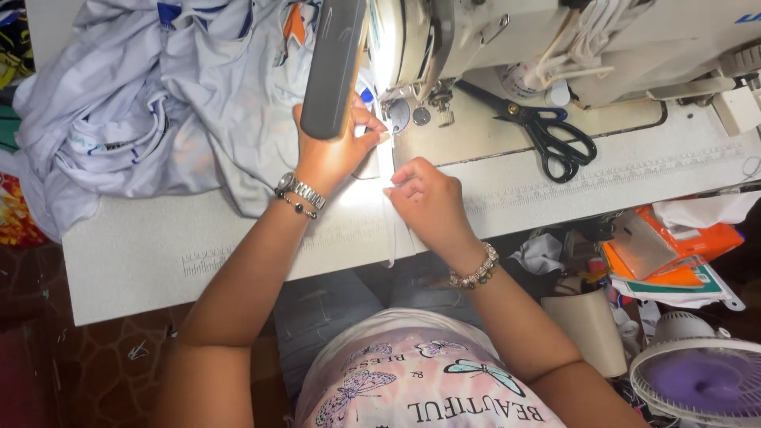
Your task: Sewing decorative fabric strips onto a garment using an industrial sewing machine.
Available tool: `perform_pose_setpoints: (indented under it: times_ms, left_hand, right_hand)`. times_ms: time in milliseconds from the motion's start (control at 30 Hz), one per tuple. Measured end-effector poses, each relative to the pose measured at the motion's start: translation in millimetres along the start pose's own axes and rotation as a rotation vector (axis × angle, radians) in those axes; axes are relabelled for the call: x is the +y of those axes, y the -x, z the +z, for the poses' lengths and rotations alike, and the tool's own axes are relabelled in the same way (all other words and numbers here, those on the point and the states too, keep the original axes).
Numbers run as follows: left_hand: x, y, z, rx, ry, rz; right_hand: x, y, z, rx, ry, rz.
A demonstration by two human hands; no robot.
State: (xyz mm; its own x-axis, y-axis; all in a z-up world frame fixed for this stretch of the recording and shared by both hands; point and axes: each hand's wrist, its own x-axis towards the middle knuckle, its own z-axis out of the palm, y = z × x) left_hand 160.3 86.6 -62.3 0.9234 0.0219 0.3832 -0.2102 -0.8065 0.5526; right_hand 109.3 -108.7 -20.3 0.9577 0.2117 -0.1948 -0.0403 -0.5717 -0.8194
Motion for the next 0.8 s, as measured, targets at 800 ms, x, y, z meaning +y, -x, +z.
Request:
perform_pose_setpoints:
  times_ms: [800]
  left_hand:
    - [-15, 32, -38, -0.411, -0.1, 0.225]
  right_hand:
    - [-9, -30, -9, 0.024, 0.753, -0.785]
